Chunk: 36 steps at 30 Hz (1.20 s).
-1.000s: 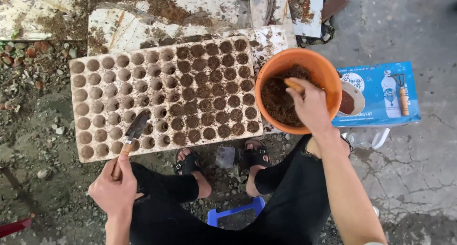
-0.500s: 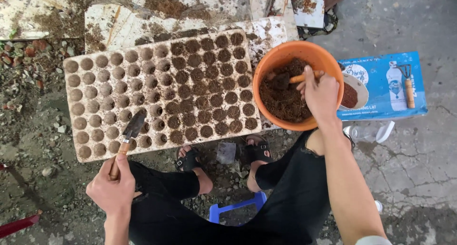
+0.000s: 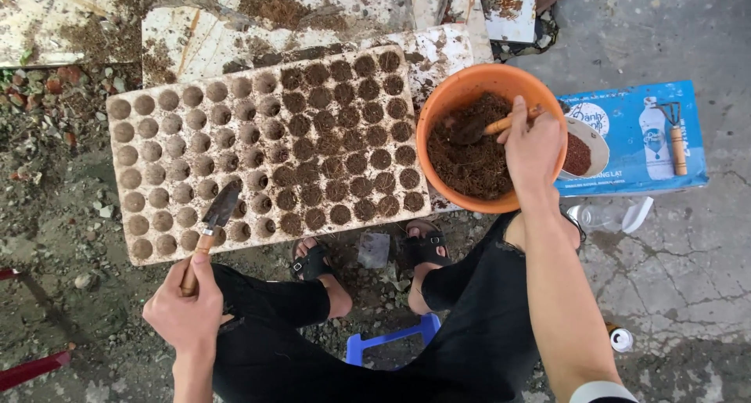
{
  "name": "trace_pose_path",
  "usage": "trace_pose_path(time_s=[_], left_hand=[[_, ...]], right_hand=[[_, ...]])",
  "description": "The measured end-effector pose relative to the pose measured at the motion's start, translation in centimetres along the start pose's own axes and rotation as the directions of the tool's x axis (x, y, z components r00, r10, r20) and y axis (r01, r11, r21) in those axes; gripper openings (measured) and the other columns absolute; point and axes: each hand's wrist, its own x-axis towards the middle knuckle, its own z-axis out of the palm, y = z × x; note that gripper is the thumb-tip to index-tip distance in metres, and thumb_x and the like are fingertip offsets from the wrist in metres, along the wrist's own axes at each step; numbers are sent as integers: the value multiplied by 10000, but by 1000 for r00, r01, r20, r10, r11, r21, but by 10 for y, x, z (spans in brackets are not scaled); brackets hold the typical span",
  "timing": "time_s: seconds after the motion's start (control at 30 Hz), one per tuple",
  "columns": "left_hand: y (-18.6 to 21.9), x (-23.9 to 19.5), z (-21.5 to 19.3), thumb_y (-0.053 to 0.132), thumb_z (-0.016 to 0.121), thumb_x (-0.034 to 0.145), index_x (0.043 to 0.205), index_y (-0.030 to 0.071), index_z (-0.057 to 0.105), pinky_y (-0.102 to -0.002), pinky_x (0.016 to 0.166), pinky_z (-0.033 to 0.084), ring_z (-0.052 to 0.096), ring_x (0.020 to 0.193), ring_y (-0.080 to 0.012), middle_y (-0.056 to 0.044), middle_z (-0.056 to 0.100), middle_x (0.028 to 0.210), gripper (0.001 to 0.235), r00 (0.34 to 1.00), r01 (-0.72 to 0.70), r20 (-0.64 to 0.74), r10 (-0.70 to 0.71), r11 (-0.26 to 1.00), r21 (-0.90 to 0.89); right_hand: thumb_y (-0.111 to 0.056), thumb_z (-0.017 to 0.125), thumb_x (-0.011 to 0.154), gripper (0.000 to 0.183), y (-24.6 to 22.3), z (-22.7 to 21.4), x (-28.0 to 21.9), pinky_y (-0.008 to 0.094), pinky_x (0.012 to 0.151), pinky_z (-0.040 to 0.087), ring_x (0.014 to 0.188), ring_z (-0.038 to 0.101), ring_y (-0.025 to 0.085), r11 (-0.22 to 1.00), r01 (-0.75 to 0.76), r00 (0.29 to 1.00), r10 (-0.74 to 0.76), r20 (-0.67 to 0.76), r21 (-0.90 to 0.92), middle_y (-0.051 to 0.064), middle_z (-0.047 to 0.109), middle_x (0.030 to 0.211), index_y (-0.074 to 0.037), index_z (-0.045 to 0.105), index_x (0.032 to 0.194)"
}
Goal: The person scoops soil from an orange bucket using a small trowel and fills the cells of a seed starting tray. They use a second trowel to spread and level the soil within the cells.
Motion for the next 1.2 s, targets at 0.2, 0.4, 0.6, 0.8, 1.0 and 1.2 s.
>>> trace_pose_path(time_s=[0.2,0.4,0.6,0.8,1.0,1.2], left_hand=[[-1,0,3,274,669,1166,822,93,703,-302,529,290,308,467,-139,19,340,519,390,998,-53,-23,53,998,18],[-6,-2,4,266,678,1171,829,92,707,-311,533,280,310,468,-154,11,348,523,385,997,-68,-32,68,998,15],[-8,-2,4,241,679,1166,840,75,729,-290,522,285,327,460,-128,31,371,520,370,997,-75,-30,76,997,18],[2,1,2,261,665,1156,677,113,541,-295,530,252,265,472,-125,38,285,525,516,997,-69,-20,69,998,13],[-6,-3,6,241,688,1176,795,94,690,-290,535,281,330,482,-131,31,357,538,408,995,-91,-41,92,995,29],[-8,-2,4,211,694,1172,860,56,754,-277,515,287,339,459,-122,21,406,525,354,990,-127,-54,127,992,17]], right_hand=[[-221,495,1148,467,-25,7,-1,195,474,549,457,603,89,991,-4,996,-7,86,131,61,719,648,-22,737,801],[-263,443,1154,425,-11,6,4,211,449,515,464,575,96,966,-39,998,25,58,254,59,684,660,-25,698,910],[-246,446,1172,519,-11,4,1,226,428,438,435,515,101,999,37,998,-36,45,-17,27,713,648,-62,706,762],[-216,437,1156,496,-33,3,-7,196,491,531,440,594,92,987,-47,994,31,102,151,55,724,661,-44,739,802],[-228,445,1128,395,-17,11,1,251,448,624,444,629,128,963,-34,999,25,36,268,82,705,668,10,719,974],[-220,434,1147,334,-2,8,11,245,490,531,486,573,109,985,56,998,-59,11,163,57,711,758,-16,660,1010]])
